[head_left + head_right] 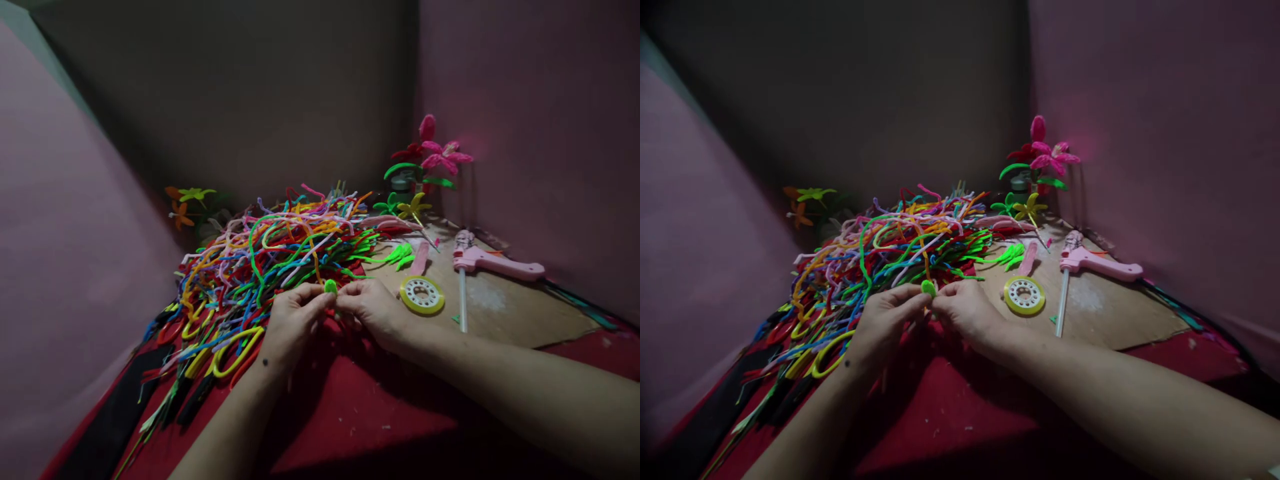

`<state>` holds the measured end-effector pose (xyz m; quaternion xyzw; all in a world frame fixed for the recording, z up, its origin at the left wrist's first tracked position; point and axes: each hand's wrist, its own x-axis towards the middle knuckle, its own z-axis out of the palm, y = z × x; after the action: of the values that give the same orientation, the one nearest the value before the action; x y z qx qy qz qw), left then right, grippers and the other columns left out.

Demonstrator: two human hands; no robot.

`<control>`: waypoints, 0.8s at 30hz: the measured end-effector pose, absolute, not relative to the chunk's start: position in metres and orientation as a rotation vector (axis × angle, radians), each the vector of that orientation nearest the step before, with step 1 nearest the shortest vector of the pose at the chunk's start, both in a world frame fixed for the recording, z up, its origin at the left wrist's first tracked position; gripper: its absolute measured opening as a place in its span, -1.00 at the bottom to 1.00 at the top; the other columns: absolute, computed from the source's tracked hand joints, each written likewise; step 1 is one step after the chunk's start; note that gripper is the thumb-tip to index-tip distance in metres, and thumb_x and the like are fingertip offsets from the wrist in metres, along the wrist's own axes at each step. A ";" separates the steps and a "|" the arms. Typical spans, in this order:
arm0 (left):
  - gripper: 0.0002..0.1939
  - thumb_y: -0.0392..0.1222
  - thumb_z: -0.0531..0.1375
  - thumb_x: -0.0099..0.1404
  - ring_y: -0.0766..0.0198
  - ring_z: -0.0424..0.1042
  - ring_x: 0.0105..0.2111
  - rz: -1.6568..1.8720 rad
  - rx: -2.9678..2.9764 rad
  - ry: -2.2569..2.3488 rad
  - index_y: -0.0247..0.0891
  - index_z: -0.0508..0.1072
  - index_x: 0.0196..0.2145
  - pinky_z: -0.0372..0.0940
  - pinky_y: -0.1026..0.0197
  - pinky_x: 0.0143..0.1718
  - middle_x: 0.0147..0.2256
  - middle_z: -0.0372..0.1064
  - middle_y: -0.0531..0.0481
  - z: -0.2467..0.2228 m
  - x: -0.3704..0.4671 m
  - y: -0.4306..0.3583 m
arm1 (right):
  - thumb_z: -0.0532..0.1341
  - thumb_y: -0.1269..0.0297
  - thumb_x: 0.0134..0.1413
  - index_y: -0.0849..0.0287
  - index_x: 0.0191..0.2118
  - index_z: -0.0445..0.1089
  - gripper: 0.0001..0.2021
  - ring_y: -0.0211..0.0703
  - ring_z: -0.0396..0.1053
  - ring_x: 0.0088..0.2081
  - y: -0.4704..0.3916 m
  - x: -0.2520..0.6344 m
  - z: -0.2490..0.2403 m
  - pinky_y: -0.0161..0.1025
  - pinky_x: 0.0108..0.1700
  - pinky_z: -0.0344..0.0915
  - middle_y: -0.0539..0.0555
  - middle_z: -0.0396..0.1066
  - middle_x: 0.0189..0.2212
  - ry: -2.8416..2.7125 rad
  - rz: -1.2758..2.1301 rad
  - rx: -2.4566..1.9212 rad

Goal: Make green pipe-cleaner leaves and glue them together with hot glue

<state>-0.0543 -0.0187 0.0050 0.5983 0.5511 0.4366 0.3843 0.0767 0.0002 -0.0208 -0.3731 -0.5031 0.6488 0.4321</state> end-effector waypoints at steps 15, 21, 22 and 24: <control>-0.88 -0.21 0.19 0.02 0.53 0.07 -0.78 0.909 1.555 1.306 -0.31 0.33 -0.52 -0.08 0.43 -0.76 -0.67 0.30 0.11 0.035 -0.010 0.029 | 0.12 0.14 0.00 0.22 -0.74 0.04 -0.57 -0.45 -0.11 -0.68 -0.024 0.081 -0.018 -0.38 -0.64 -0.15 -0.13 -0.07 -0.77 -1.965 1.183 -0.477; -0.91 -0.25 0.18 0.00 0.49 0.12 -0.76 0.731 1.738 1.281 -0.31 0.36 -0.58 -0.02 0.42 -0.73 -0.71 0.27 0.12 0.004 0.026 0.065 | 0.10 0.07 0.02 0.22 -0.75 -0.01 -0.52 -0.43 -0.11 -0.67 -0.020 0.084 -0.020 -0.34 -0.59 -0.12 -0.12 -0.07 -0.78 -1.980 0.842 -0.470; -0.91 -0.24 0.19 -0.01 0.49 0.12 -0.76 0.708 1.750 1.280 -0.31 0.38 -0.57 -0.03 0.42 -0.74 -0.74 0.24 0.14 0.001 0.028 0.069 | 0.09 0.07 0.02 0.22 -0.75 -0.01 -0.52 -0.43 -0.10 -0.67 -0.019 0.084 -0.021 -0.34 -0.59 -0.11 -0.11 -0.06 -0.78 -1.978 0.806 -0.473; -0.92 -0.24 0.20 -0.03 0.48 0.10 -0.78 0.682 1.736 1.292 -0.31 0.40 -0.54 -0.06 0.41 -0.75 -0.77 0.19 0.17 -0.001 0.032 0.075 | 0.07 0.06 0.03 0.21 -0.75 0.01 -0.52 -0.42 -0.07 -0.67 -0.016 0.084 -0.023 -0.34 -0.59 -0.10 -0.11 -0.04 -0.78 -1.992 0.748 -0.470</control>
<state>0.0318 0.0753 -0.0013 0.6934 0.5160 0.2723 0.4229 0.0835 -0.0158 -0.0232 -0.1912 -0.8104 0.3042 0.4628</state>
